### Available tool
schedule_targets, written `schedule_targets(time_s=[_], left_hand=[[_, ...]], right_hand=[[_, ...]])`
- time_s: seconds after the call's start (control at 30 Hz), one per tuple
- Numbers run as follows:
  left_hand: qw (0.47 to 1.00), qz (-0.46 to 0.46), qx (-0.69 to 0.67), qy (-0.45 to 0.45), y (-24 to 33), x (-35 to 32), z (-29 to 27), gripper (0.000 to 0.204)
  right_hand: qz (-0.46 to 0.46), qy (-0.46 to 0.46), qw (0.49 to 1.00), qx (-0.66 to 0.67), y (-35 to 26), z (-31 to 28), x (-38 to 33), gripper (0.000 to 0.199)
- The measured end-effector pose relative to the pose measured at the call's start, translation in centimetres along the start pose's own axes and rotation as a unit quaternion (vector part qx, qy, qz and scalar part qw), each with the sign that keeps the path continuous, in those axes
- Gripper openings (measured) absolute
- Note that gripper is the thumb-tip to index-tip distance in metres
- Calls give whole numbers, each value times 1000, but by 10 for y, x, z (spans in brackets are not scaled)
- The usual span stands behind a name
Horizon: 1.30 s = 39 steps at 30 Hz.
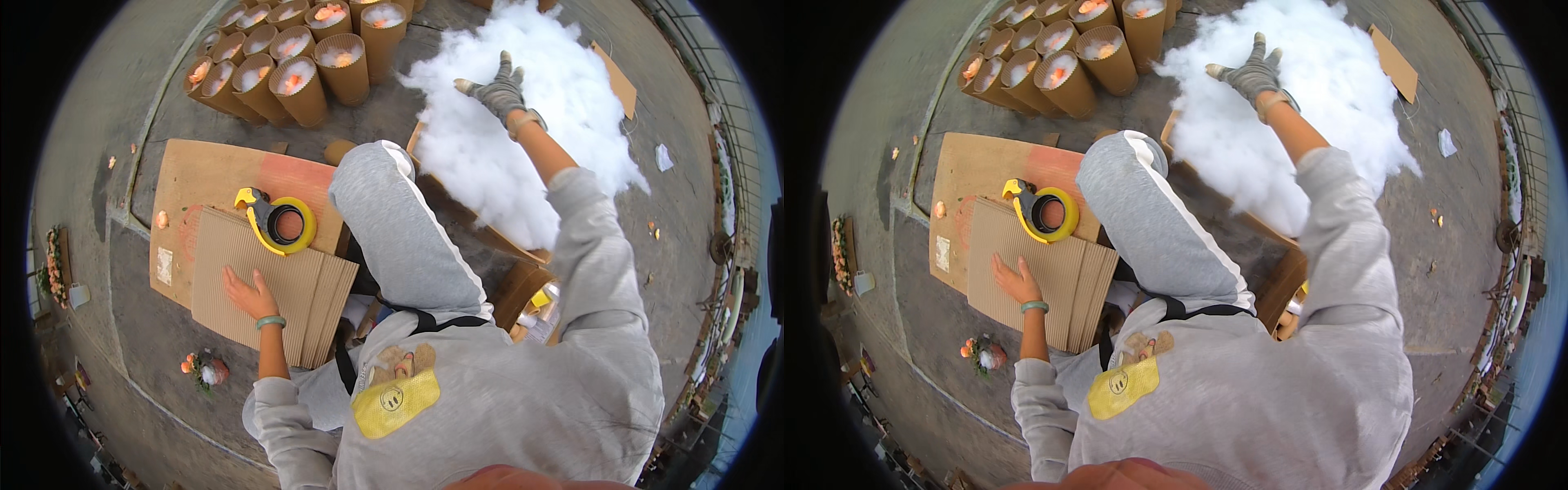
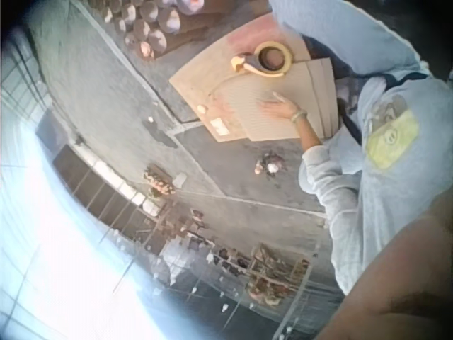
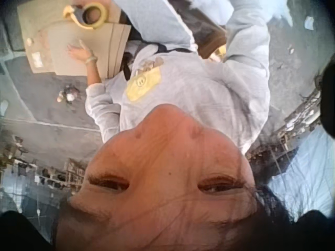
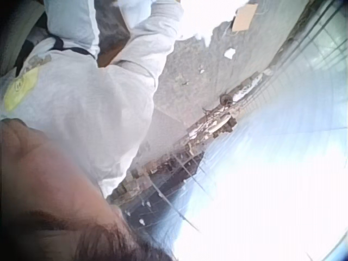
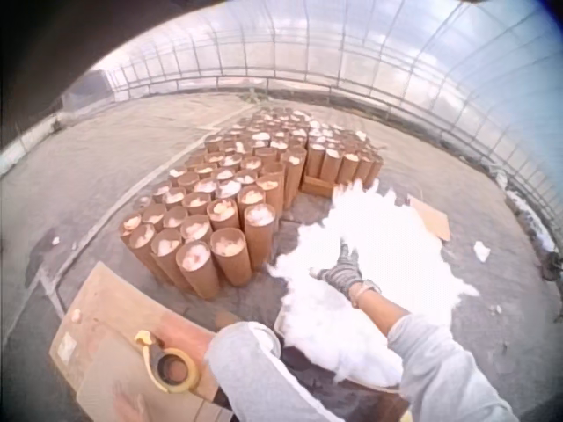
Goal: The person assembles decorative cardboard cylinders by placing cotton and artificial flowers into a flat cardboard sheet, rolling it into a tube, and sealing it with tape. The finished cylinders are placed upright in a nearby group.
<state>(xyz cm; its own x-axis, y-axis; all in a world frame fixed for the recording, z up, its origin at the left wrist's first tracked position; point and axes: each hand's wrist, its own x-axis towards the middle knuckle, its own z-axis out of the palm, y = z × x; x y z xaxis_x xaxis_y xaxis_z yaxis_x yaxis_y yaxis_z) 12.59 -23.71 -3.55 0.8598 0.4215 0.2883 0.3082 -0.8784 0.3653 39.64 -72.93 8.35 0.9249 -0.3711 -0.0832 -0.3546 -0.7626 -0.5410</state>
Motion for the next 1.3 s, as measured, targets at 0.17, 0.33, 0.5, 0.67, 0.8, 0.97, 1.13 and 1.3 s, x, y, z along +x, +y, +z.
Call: schedule_targets(time_s=[0.17,0.33,0.5,0.67,0.8,0.97,1.13,1.3], left_hand=[[997,20,-78,-2,55,-26,-15,59],[994,35,-91,-46,70,-61,-23,58],[992,-6,-115,-46,62,-55,-23,58],[986,-23,-166,-2,75,-42,-33,60],[968,-70,-208,118,86,-51,-74,62],[942,-58,-218,247,57,-53,-114,60],[986,-127,-99,-52,3,-34,-64,47],[973,-149,39,-173,-37,-41,-24,34]], right_hand=[[-138,-87,930,-328,-2,37,35,43],[-306,13,882,-359,20,-17,73,28],[-264,-11,964,-24,-24,-75,78,27],[-190,-327,828,414,-146,-41,-8,27],[-87,-564,683,456,-221,86,-129,28],[74,-611,725,309,-229,230,-287,39],[223,-690,651,223,-242,242,-345,58],[-240,-605,757,58,-218,235,-309,61]])
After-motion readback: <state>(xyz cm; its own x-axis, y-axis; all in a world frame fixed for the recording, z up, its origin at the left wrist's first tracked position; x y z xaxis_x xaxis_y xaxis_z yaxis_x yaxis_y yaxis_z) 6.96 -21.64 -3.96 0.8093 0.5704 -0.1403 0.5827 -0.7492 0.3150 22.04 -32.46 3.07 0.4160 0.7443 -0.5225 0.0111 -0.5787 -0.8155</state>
